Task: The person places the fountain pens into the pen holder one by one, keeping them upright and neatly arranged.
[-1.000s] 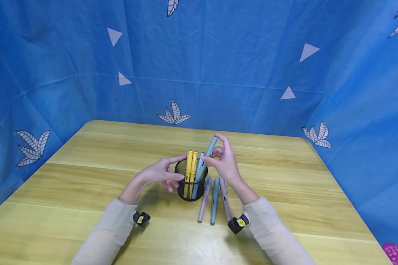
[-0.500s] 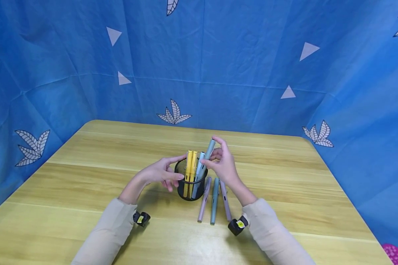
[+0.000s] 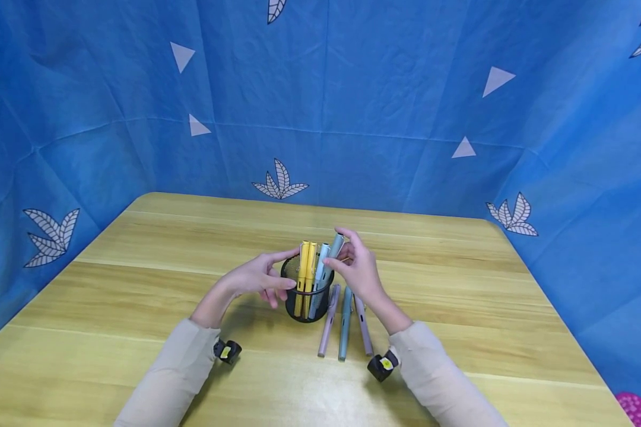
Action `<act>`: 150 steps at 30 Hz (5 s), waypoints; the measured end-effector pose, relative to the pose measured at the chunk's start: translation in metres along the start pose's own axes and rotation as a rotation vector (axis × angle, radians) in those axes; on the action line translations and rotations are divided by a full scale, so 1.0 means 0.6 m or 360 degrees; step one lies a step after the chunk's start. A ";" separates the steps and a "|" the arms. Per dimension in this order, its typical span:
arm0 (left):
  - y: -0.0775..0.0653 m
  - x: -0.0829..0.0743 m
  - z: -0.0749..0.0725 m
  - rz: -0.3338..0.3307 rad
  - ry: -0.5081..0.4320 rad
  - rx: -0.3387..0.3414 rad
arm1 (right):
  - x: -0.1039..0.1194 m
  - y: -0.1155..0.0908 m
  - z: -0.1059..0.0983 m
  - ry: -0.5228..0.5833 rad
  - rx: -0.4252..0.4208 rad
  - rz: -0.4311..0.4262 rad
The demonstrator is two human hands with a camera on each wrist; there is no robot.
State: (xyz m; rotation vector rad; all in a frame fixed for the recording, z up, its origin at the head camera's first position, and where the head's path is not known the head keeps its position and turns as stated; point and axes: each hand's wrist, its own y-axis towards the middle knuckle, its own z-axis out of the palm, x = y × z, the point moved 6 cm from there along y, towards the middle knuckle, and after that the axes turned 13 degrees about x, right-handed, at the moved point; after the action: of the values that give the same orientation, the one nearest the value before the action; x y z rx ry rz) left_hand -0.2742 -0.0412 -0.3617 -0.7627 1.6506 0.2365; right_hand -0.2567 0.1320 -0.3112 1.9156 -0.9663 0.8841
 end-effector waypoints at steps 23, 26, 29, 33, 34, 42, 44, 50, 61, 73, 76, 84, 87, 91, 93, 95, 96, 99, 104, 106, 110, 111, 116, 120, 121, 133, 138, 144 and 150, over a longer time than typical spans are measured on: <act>-0.001 0.000 0.002 -0.0010 0.0003 -0.0016 | -0.020 -0.003 0.004 -0.0287 0.0005 -0.0045; -0.002 0.000 0.003 -0.0007 0.0003 -0.0012 | -0.023 -0.004 0.003 -0.0281 0.0011 -0.0012; -0.001 0.001 0.003 -0.0001 0.0004 -0.0006 | -0.030 -0.005 0.003 -0.0233 0.0024 0.0038; -0.002 0.001 0.003 0.0005 0.0003 -0.0005 | -0.034 -0.007 0.000 -0.0164 0.0023 0.0088; -0.002 0.001 0.003 0.0006 0.0003 -0.0005 | -0.034 -0.007 0.000 -0.0150 0.0020 0.0091; -0.001 0.000 0.002 0.0016 -0.0010 0.0003 | 0.012 -0.019 -0.004 -0.0057 0.0016 0.0079; -0.001 0.000 0.002 0.0019 -0.0013 0.0007 | 0.011 -0.021 -0.005 -0.0045 0.0014 0.0069; -0.003 -0.002 0.002 0.0032 -0.0010 0.0014 | 0.005 -0.027 -0.011 -0.0022 0.0031 0.0090; -0.005 -0.002 0.003 0.0009 -0.0022 0.0008 | -0.062 -0.041 -0.024 0.0013 0.0085 0.0136; -0.003 0.001 0.001 -0.0008 -0.0028 -0.0006 | -0.099 -0.056 -0.030 -0.0016 0.0180 0.0246; -0.003 0.002 0.002 -0.0010 -0.0019 -0.0004 | -0.106 -0.059 -0.030 -0.0024 0.0208 0.0287; -0.004 0.000 0.002 -0.0007 -0.0009 -0.0011 | -0.122 -0.067 -0.038 -0.0152 0.0258 0.0308; -0.004 0.000 0.002 -0.0006 -0.0013 -0.0009 | -0.128 -0.068 -0.039 -0.0164 0.0322 0.0333; -0.004 0.000 0.002 -0.0002 -0.0017 -0.0008 | -0.140 -0.071 -0.039 -0.0086 0.0437 0.0452; -0.004 0.000 0.002 -0.0001 -0.0020 -0.0007 | -0.146 -0.072 -0.039 -0.0076 0.0483 0.0508; -0.004 0.000 0.002 -0.0001 -0.0019 -0.0005 | -0.150 -0.074 -0.040 -0.0097 0.0526 0.0551; -0.004 0.000 0.002 0.0000 -0.0017 -0.0005 | -0.152 -0.075 -0.041 -0.0110 0.0550 0.0569; -0.004 0.000 0.002 -0.0003 -0.0011 -0.0004 | -0.155 -0.076 -0.041 -0.0137 0.0622 0.0610; -0.003 0.001 0.002 -0.0013 -0.0014 -0.0004 | -0.162 -0.080 -0.038 -0.0074 0.0768 0.0670; -0.003 0.001 0.002 -0.0012 -0.0016 -0.0002 | -0.166 -0.082 -0.037 -0.0050 0.0827 0.0694; -0.004 0.000 0.003 -0.0006 -0.0021 0.0004 | -0.174 -0.088 -0.034 -0.0032 0.0928 0.0752; -0.004 0.000 0.003 -0.0003 -0.0021 0.0004 | -0.176 -0.089 -0.033 -0.0023 0.0950 0.0778; -0.005 -0.001 0.003 0.0000 -0.0026 0.0002 | -0.182 -0.098 -0.026 0.0089 0.1061 0.0888; -0.005 0.000 0.004 -0.0001 -0.0024 0.0002 | -0.183 -0.104 -0.021 0.0189 0.1115 0.0959; -0.004 0.000 0.003 -0.0001 -0.0023 0.0002 | -0.184 -0.105 -0.020 0.0207 0.1124 0.0972; -0.003 0.001 0.003 -0.0002 -0.0031 0.0002 | -0.194 -0.102 -0.010 0.0303 0.1203 0.1031; -0.004 0.002 0.003 -0.0002 -0.0035 0.0003 | -0.192 -0.100 -0.005 0.0296 0.1198 0.1019; -0.004 0.000 0.003 -0.0011 -0.0026 -0.0005 | -0.194 -0.099 -0.003 0.0291 0.1175 0.1058; -0.004 0.000 0.002 -0.0013 -0.0033 -0.0006 | -0.195 -0.097 -0.003 0.0330 0.1150 0.1111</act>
State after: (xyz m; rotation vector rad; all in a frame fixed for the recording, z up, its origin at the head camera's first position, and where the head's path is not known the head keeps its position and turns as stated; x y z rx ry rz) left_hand -0.2717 -0.0424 -0.3615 -0.7670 1.6274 0.2412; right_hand -0.2615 0.1910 -0.4275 1.9864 -1.3292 2.0159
